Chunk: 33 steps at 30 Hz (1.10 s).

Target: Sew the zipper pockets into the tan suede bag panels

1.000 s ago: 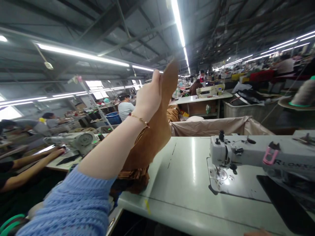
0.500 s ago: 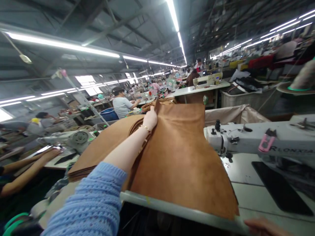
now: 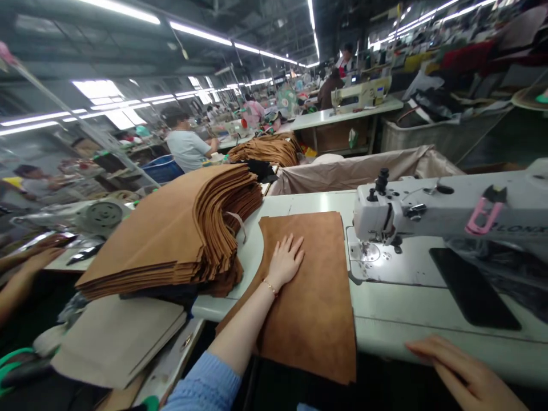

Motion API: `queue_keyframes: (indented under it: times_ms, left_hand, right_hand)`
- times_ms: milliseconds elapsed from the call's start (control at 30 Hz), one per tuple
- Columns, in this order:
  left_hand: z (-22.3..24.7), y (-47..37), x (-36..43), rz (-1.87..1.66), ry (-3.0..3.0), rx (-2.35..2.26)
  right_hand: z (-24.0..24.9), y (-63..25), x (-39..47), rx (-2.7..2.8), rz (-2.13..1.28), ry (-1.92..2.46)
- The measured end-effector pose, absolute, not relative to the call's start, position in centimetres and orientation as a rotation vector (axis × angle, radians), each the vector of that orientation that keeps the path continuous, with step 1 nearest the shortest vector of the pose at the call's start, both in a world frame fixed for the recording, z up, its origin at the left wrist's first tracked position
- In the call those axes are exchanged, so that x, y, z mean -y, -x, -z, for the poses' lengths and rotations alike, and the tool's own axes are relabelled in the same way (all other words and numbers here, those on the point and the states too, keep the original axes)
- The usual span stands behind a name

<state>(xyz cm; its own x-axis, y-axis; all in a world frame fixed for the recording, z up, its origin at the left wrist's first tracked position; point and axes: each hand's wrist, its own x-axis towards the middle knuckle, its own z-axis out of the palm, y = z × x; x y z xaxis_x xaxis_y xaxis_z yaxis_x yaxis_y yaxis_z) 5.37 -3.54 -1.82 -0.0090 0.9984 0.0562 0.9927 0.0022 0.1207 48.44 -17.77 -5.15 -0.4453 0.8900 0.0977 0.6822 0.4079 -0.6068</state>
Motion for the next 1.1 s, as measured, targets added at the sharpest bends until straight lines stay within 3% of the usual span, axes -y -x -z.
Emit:
queue_keyframes:
  times_ms: [333,633,833,1100]
  left_hand:
    - [2.9,-10.5,1.5,-0.212,-2.199,-2.211]
    - [2.7,-13.6,-0.8,-0.246,-2.239,-2.088]
    - [2.1,-9.7,1.7,-0.288,-2.240,-2.027]
    - [7.2,-3.7,3.2,-0.255,-2.521,-1.945]
  right_hand:
    - [2.4,-38.9,14.9,2.420,-0.401,1.023]
    - [3.6,-40.5,14.1,2.470,-0.229,1.076]
    - [2.1,-48.4,17.1,2.356,-0.293,1.245]
    - [3.1,-69.0,22.2,1.402,-0.052,1.975]
